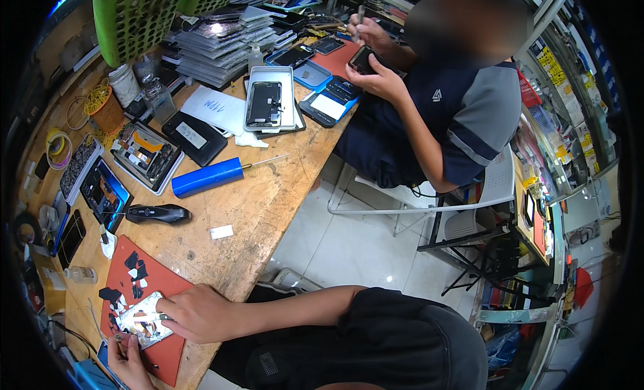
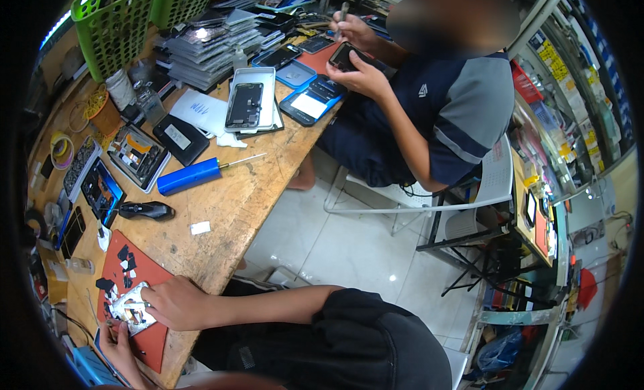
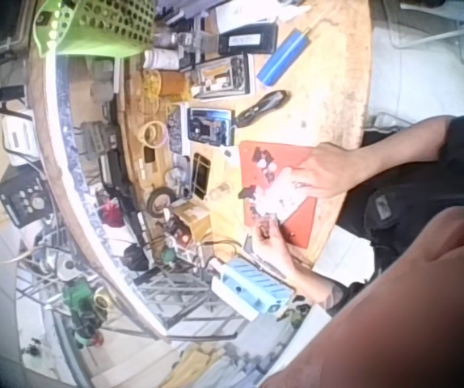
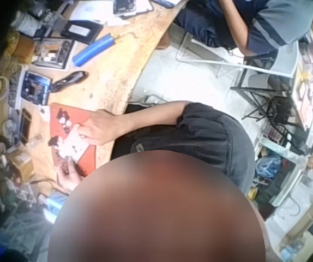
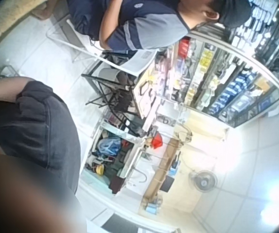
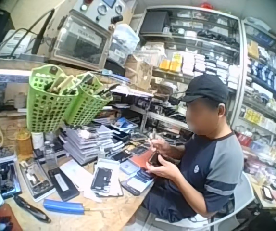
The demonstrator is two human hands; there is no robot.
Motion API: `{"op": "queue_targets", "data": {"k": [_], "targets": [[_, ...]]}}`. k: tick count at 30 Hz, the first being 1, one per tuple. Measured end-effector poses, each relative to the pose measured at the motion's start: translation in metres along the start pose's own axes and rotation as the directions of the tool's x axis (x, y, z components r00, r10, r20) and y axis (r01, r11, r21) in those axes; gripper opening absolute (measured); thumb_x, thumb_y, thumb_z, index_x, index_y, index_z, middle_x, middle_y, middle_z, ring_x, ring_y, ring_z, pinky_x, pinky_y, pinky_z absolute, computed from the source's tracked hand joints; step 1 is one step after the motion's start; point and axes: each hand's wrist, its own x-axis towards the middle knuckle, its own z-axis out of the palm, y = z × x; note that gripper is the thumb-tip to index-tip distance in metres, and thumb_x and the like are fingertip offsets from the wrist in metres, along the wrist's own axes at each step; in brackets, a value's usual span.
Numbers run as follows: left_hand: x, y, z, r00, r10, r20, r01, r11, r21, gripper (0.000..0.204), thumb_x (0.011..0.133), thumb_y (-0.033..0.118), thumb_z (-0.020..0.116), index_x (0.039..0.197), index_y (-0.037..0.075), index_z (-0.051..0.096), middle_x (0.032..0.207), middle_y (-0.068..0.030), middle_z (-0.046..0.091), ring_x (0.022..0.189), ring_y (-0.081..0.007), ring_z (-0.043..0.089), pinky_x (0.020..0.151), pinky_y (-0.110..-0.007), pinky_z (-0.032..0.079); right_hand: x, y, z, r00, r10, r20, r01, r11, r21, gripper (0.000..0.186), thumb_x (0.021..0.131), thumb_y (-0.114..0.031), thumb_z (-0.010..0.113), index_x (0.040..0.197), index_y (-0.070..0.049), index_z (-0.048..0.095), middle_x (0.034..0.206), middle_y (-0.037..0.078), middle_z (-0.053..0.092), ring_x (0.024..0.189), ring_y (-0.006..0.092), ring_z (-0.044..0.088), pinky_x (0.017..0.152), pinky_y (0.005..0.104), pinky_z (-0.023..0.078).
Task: The person uses a heat gun and a metal pry tool to remove adhesive residue from the back of a smartphone. They then use a small rotary tool to scrape the surface and a screwdriver to remove screws from the device.
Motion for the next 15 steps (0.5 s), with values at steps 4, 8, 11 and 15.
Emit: {"op": "queue_targets", "data": {"k": [4,8,11,15], "targets": [[-0.002,-0.009,0.002,0.999,0.039,-0.035,-0.04,0.999,-0.029,0.011,0.1,-0.001,0.071,0.095,0.002,0.061,0.08,0.0034,0.052,0.073,-0.0051,0.042,0.065,-0.022,0.033,0.0,-0.001,-0.003,1.0,0.001,0.003,-0.001,1.0,-0.01,0.025,0.099,-0.021,0.07,0.112,-0.001,0.06,0.084,0.017,0.07,0.074,0.0403,0.071,0.062,0.0523,0.053],[-0.002,-0.012,0.002,0.999,0.052,0.007,-0.052,0.998,-0.026,0.011,0.1,-0.001,0.07,0.096,0.001,0.061,0.08,0.003,0.05,0.073,-0.0062,0.041,0.067,-0.022,0.035,0.001,-0.005,-0.004,0.999,0.042,0.004,-0.042,0.999,0.007,0.025,0.098,-0.022,0.069,0.106,0.0,0.061,0.08,0.018,0.07,0.074,0.0429,0.07,0.068,0.0547,0.053],[-0.002,-0.009,0.002,0.995,0.103,-0.001,-0.103,0.995,-0.009,0.011,0.1,-0.001,0.07,0.096,0.001,0.061,0.08,0.0031,0.05,0.073,-0.0064,0.041,0.067,-0.022,0.035,0.002,-0.006,-0.004,0.999,0.037,0.002,-0.037,0.999,0.003,0.025,0.098,-0.023,0.069,0.107,-0.001,0.061,0.08,0.018,0.07,0.074,0.0427,0.07,0.068,0.0546,0.053],[-0.002,-0.005,0.0,0.998,0.066,0.019,-0.066,0.997,0.027,0.011,0.1,-0.001,0.071,0.096,0.002,0.061,0.08,0.0039,0.05,0.074,-0.0055,0.041,0.066,-0.022,0.035,0.001,-0.004,-0.004,0.999,0.031,0.016,-0.031,1.0,-0.002,0.025,0.098,-0.022,0.07,0.109,-0.001,0.061,0.082,0.017,0.071,0.075,0.0418,0.07,0.066,0.0539,0.053]]}}
